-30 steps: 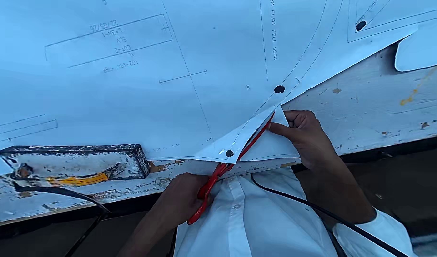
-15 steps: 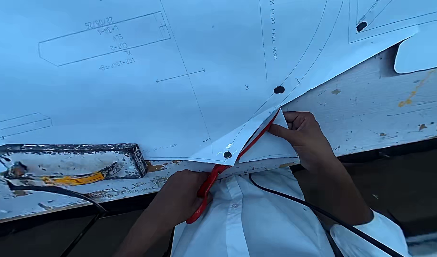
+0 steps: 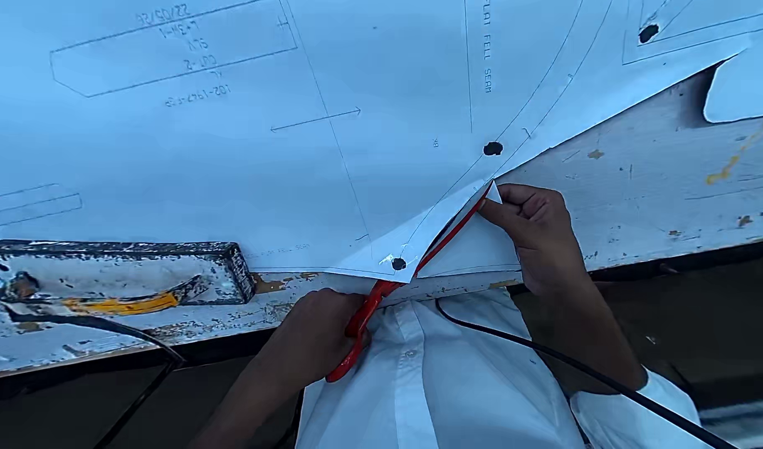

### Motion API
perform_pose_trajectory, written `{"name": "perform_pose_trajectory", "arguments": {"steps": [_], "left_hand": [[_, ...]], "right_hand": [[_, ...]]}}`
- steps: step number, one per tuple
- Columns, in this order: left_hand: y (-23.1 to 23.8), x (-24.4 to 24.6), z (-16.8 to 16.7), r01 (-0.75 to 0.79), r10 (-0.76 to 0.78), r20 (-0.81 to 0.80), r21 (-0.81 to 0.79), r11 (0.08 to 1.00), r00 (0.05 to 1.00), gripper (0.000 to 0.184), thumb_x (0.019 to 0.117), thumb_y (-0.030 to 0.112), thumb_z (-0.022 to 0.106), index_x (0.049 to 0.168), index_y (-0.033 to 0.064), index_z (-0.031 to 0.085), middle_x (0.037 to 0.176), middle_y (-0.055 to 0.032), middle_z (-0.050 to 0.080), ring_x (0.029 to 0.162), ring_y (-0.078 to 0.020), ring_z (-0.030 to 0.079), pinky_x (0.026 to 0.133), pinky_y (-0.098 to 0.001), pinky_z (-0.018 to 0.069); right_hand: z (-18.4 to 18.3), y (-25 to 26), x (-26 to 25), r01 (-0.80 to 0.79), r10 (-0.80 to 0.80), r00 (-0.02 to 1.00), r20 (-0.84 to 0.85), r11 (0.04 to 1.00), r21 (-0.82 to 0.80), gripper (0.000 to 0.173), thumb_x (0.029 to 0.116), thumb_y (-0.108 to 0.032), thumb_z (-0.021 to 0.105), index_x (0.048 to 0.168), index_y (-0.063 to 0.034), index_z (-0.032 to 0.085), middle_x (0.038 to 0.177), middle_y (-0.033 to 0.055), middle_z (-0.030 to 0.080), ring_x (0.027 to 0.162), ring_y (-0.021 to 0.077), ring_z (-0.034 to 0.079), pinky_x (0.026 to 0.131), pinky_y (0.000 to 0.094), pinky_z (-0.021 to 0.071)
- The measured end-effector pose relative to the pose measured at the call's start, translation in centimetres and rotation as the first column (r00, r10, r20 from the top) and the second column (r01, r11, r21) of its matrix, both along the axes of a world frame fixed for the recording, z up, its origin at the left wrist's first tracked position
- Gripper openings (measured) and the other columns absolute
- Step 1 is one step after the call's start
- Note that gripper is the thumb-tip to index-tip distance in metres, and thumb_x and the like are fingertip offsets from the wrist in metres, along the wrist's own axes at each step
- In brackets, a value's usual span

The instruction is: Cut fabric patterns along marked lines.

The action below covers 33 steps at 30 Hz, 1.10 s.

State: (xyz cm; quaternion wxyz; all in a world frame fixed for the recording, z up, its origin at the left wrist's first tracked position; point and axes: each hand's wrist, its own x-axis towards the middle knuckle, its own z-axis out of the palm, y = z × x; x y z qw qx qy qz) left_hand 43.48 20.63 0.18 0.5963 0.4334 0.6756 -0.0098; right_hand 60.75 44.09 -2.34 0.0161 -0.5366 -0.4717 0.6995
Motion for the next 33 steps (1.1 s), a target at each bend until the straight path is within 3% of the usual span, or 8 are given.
{"name": "perform_pose_trajectory", "arguments": {"steps": [13,19,31,33], "left_hand": [[1.2,-0.6,0.5,0.04,-0.039,-0.016,0.045,0.998,0.999,0.012,0.077,0.015,0.082,0.081,0.0128,0.071,0.064,-0.0003,0.062,0.061,-0.0209,0.064,0.056,-0.0451,0.052],[1.1,-0.7,0.2,0.024,-0.022,-0.028,0.052,0.998,0.999,0.012,0.0759,0.015,0.081,0.078,0.0144,0.069,0.06,0.001,0.06,0.058,-0.0193,0.063,0.054,-0.0436,0.0512],[0.8,-0.5,-0.3,-0.009,0.009,0.002,0.123,0.992,1.0,0.013,0.0729,0.014,0.08,0.072,0.015,0.067,0.057,0.0032,0.056,0.055,-0.0156,0.06,0.051,-0.0401,0.0492],[1.0,-0.7,-0.3,-0.004,0.003,0.009,0.102,0.995,1.0,0.015,0.0737,0.014,0.081,0.072,0.0152,0.066,0.057,0.0035,0.056,0.055,-0.0155,0.06,0.051,-0.0401,0.049]], "right_hand": [[-0.1,0.1,0.4,-0.012,0.012,0.999,-0.044,1.0,-0.007,0.005,0.0956,-0.002,0.067,0.095,-0.0036,0.072,0.076,-0.0017,0.073,0.068,-0.0003,0.068,0.066,0.015,0.0565],[0.0,0.1,0.3,-0.003,0.002,0.999,-0.038,1.0,-0.02,0.006,0.0953,0.0,0.066,0.096,-0.0035,0.072,0.076,-0.0021,0.073,0.069,-0.0002,0.068,0.068,0.0154,0.0566],[-0.1,0.3,0.2,-0.011,0.011,0.999,-0.037,1.0,-0.008,0.005,0.0949,-0.001,0.068,0.094,-0.0041,0.072,0.074,-0.0025,0.072,0.066,-0.0007,0.066,0.065,0.015,0.0555],[-0.2,0.5,0.2,-0.007,0.008,0.999,-0.039,1.0,0.029,0.006,0.0943,-0.002,0.067,0.092,-0.0063,0.07,0.069,-0.0053,0.07,0.061,-0.003,0.062,0.059,0.0129,0.0509]]}}
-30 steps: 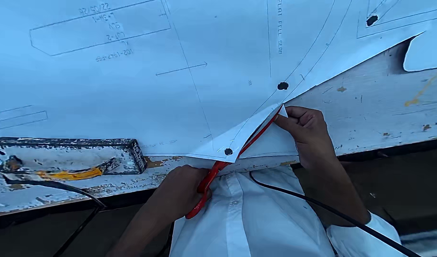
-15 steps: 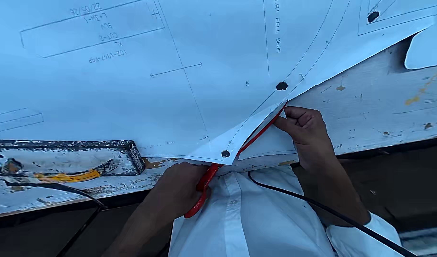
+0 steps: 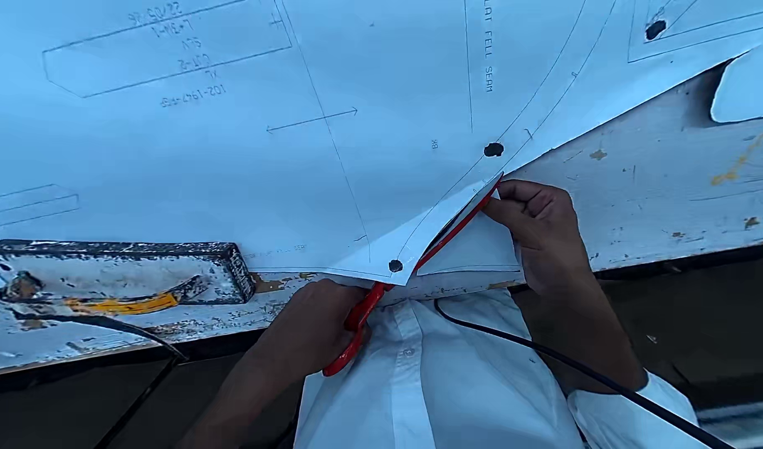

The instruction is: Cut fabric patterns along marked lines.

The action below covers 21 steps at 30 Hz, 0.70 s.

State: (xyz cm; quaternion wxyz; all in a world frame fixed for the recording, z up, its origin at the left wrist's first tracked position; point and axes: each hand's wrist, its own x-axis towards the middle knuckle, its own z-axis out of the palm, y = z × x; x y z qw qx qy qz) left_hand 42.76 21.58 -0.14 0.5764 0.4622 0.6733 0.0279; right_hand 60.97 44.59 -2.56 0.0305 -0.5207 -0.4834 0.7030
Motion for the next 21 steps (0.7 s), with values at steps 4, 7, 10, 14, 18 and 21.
{"name": "perform_pose_trajectory", "arguments": {"steps": [4,7,10,14,18,21], "left_hand": [[0.2,0.0,0.3,0.018,-0.018,-0.011,-0.047,0.999,1.0,0.015,0.0764,0.015,0.082,0.074,0.0141,0.067,0.059,0.0015,0.058,0.057,-0.0183,0.061,0.053,-0.0422,0.049],[0.5,0.1,0.6,0.029,-0.03,-0.023,-0.04,0.999,0.999,0.012,0.0777,0.018,0.08,0.078,0.0142,0.068,0.06,0.0018,0.058,0.058,-0.0182,0.061,0.053,-0.0424,0.0494],[1.3,0.5,0.8,0.021,-0.022,-0.023,-0.039,0.999,1.0,0.012,0.0778,0.02,0.079,0.081,0.0149,0.069,0.063,0.0024,0.059,0.06,-0.0176,0.062,0.054,-0.042,0.0504],[1.3,0.7,0.6,-0.002,0.002,-0.034,-0.008,1.0,0.999,0.012,0.0747,0.015,0.08,0.079,0.0138,0.069,0.061,0.0013,0.059,0.058,-0.0186,0.062,0.053,-0.0432,0.0505],[1.5,0.7,0.6,0.002,-0.003,-0.034,-0.009,1.0,0.999,0.012,0.0746,0.014,0.08,0.077,0.0144,0.068,0.06,0.0022,0.058,0.057,-0.0177,0.062,0.052,-0.0418,0.05],[1.4,0.7,0.5,0.007,-0.007,-0.039,-0.006,1.0,0.999,0.012,0.074,0.015,0.08,0.077,0.0153,0.069,0.06,0.003,0.059,0.058,-0.0166,0.062,0.053,-0.0414,0.0504]], "right_hand": [[0.0,-0.1,0.0,0.014,-0.015,1.0,0.007,0.999,0.046,0.008,0.0958,-0.002,0.064,0.093,-0.0071,0.069,0.068,-0.0072,0.069,0.058,-0.0054,0.059,0.053,0.011,0.0461],[-0.1,-0.1,0.1,0.024,-0.024,1.0,0.001,0.999,0.048,0.01,0.0949,-0.001,0.065,0.091,-0.0078,0.069,0.067,-0.0075,0.069,0.057,-0.0052,0.059,0.054,0.0112,0.0469],[-0.1,-0.2,0.2,0.027,-0.027,1.0,-0.012,0.999,0.038,0.012,0.0947,0.0,0.064,0.088,-0.0086,0.069,0.066,-0.0085,0.068,0.054,-0.0062,0.055,0.05,0.0107,0.0411],[0.1,0.0,0.1,0.036,-0.035,0.999,-0.011,0.999,0.015,0.012,0.0945,0.001,0.064,0.089,-0.0082,0.069,0.067,-0.0076,0.068,0.057,-0.0055,0.057,0.052,0.0108,0.0442],[0.1,0.0,0.2,0.027,-0.027,1.0,-0.009,0.999,0.018,0.01,0.0949,0.0,0.064,0.09,-0.0076,0.069,0.068,-0.007,0.069,0.058,-0.005,0.058,0.053,0.011,0.0446],[0.1,0.0,0.1,0.033,-0.033,0.999,-0.001,0.999,0.02,0.01,0.0944,0.0,0.065,0.09,-0.0079,0.069,0.068,-0.0069,0.069,0.059,-0.0048,0.06,0.055,0.0111,0.0472]]}}
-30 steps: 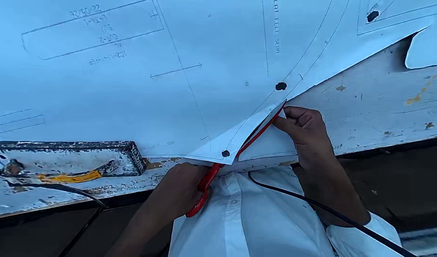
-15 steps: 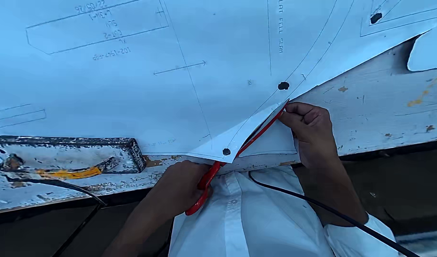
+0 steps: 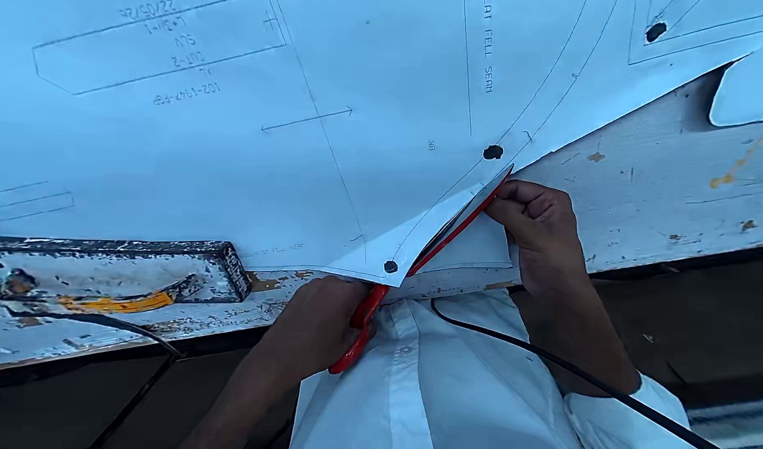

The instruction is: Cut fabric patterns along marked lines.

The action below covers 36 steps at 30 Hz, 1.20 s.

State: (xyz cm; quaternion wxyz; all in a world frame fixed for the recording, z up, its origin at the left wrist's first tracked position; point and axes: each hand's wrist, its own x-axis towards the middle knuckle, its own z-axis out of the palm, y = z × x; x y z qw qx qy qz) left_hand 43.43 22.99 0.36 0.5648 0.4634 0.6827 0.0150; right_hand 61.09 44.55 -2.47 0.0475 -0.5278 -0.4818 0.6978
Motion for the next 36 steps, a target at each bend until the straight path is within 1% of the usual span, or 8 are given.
{"name": "perform_pose_trajectory", "arguments": {"steps": [3,7,9,11,15,25,31,36], "left_hand": [[-0.1,0.0,-0.1,0.003,-0.003,-0.001,0.022,1.0,1.0,0.012,0.0735,0.016,0.08,0.077,0.0156,0.069,0.061,0.003,0.059,0.059,-0.0167,0.063,0.054,-0.0421,0.0515],[0.1,-0.2,-0.1,0.006,-0.006,0.011,-0.012,1.0,1.0,0.013,0.0746,0.014,0.082,0.076,0.0154,0.069,0.061,0.003,0.059,0.059,-0.0164,0.062,0.055,-0.0421,0.051],[0.0,-0.2,-0.2,0.003,-0.003,0.005,-0.008,1.0,1.0,0.013,0.0738,0.015,0.081,0.074,0.0166,0.068,0.059,0.004,0.058,0.057,-0.0156,0.062,0.053,-0.0413,0.0505],[0.1,-0.3,-0.1,0.013,-0.013,-0.001,-0.027,1.0,1.0,0.014,0.0751,0.014,0.082,0.075,0.0158,0.068,0.06,0.0028,0.059,0.058,-0.0173,0.062,0.053,-0.0426,0.0502],[0.2,-0.4,0.2,0.038,-0.039,-0.014,-0.041,0.998,0.999,0.013,0.0764,0.014,0.083,0.078,0.0145,0.07,0.063,0.0009,0.062,0.061,-0.0197,0.064,0.056,-0.044,0.0517],[1.4,-0.1,0.7,0.036,-0.039,-0.036,-0.083,0.996,0.999,0.012,0.0775,0.014,0.082,0.078,0.0145,0.071,0.062,0.0009,0.062,0.061,-0.02,0.064,0.057,-0.0447,0.0515],[2.2,-0.6,0.8,0.055,-0.06,-0.025,-0.173,0.983,0.998,0.013,0.081,0.014,0.083,0.077,0.014,0.071,0.063,-0.0002,0.062,0.062,-0.0204,0.064,0.058,-0.0444,0.0508],[2.1,-0.8,0.4,0.068,-0.071,-0.013,-0.156,0.985,0.997,0.01,0.08,0.012,0.083,0.08,0.0145,0.073,0.063,0.0012,0.063,0.061,-0.0188,0.064,0.057,-0.0438,0.0508]], "right_hand": [[0.0,0.0,-0.1,0.005,-0.005,1.0,0.008,1.0,-0.005,0.01,0.0942,0.0,0.065,0.089,-0.0077,0.069,0.067,-0.0065,0.069,0.058,-0.0045,0.059,0.055,0.0112,0.0466],[0.0,0.1,-0.1,0.013,-0.013,1.0,0.0,1.0,-0.002,0.009,0.096,-0.001,0.064,0.093,-0.0064,0.07,0.07,-0.0057,0.07,0.062,-0.0034,0.062,0.058,0.0127,0.0506],[0.0,0.3,-0.1,0.036,-0.036,0.999,0.011,0.999,0.024,0.008,0.0979,-0.003,0.063,0.095,-0.0074,0.069,0.072,-0.0065,0.07,0.063,-0.0021,0.063,0.058,0.0147,0.0529],[-0.1,0.4,-0.2,0.05,-0.052,0.998,0.023,0.996,0.07,0.009,0.098,-0.003,0.062,0.093,-0.0093,0.067,0.071,-0.0072,0.069,0.063,-0.0009,0.064,0.058,0.0164,0.0548],[-0.1,0.4,-0.2,0.068,-0.069,0.998,0.011,0.995,0.066,0.008,0.0974,-0.002,0.063,0.093,-0.0077,0.067,0.072,-0.0053,0.07,0.064,0.0003,0.066,0.061,0.0174,0.057],[-0.2,0.1,-0.2,0.112,-0.112,0.994,-0.011,0.992,0.053,0.007,0.0961,0.0,0.064,0.096,-0.0052,0.068,0.075,-0.0031,0.072,0.067,0.002,0.068,0.063,0.0191,0.0593],[-0.1,0.0,-0.3,0.138,-0.138,0.99,-0.009,0.99,0.038,0.009,0.0956,0.002,0.063,0.095,-0.0064,0.068,0.075,-0.0039,0.072,0.066,0.0011,0.068,0.063,0.0182,0.0587],[-0.2,-0.1,-0.3,0.14,-0.14,0.99,-0.01,0.989,0.045,0.009,0.0951,0.002,0.064,0.095,-0.006,0.068,0.075,-0.0039,0.072,0.066,0.0012,0.068,0.062,0.0185,0.0591]]}}
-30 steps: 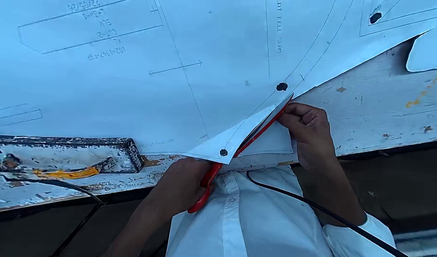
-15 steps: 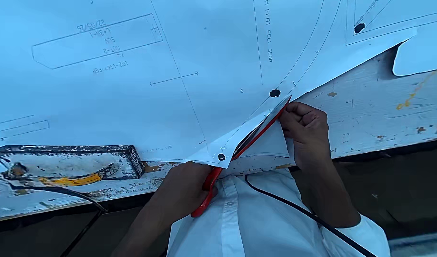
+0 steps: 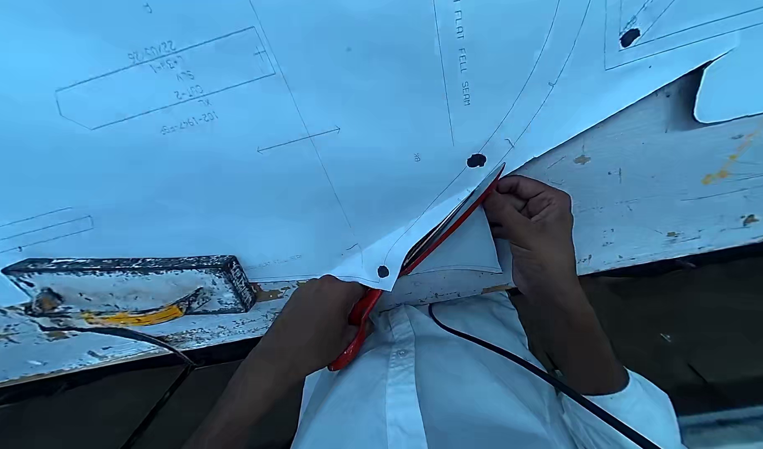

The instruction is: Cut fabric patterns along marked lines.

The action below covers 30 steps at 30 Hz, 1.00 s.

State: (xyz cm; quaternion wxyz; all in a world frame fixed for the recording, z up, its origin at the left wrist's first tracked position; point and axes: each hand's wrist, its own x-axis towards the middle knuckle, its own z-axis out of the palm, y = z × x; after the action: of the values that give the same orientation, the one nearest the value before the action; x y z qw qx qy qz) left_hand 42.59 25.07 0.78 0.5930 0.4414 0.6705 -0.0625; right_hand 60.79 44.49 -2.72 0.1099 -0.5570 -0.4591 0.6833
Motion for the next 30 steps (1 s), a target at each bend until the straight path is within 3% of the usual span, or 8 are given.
{"name": "perform_pose_trajectory", "arguments": {"steps": [9,30], "left_hand": [[0.3,-0.3,0.3,0.03,-0.03,-0.002,0.023,0.999,1.0,0.013,0.0802,0.018,0.083,0.078,0.0169,0.07,0.062,0.0035,0.061,0.059,-0.0161,0.062,0.055,-0.0413,0.0493],[0.8,0.1,-0.1,0.028,-0.028,0.006,-0.038,0.999,1.0,0.012,0.0805,0.013,0.085,0.079,0.0146,0.073,0.062,0.0018,0.063,0.06,-0.0177,0.063,0.057,-0.0432,0.0509]], "right_hand": [[0.1,0.1,-0.1,0.014,-0.014,1.0,-0.003,1.0,-0.014,0.009,0.095,0.002,0.064,0.093,-0.0055,0.068,0.073,-0.0031,0.071,0.064,0.0016,0.068,0.061,0.0181,0.0584],[0.1,0.5,0.0,-0.014,0.015,1.0,0.002,0.999,-0.031,0.009,0.0962,0.0,0.062,0.093,-0.0066,0.067,0.073,-0.0034,0.071,0.063,0.0021,0.068,0.059,0.0189,0.0585]]}}
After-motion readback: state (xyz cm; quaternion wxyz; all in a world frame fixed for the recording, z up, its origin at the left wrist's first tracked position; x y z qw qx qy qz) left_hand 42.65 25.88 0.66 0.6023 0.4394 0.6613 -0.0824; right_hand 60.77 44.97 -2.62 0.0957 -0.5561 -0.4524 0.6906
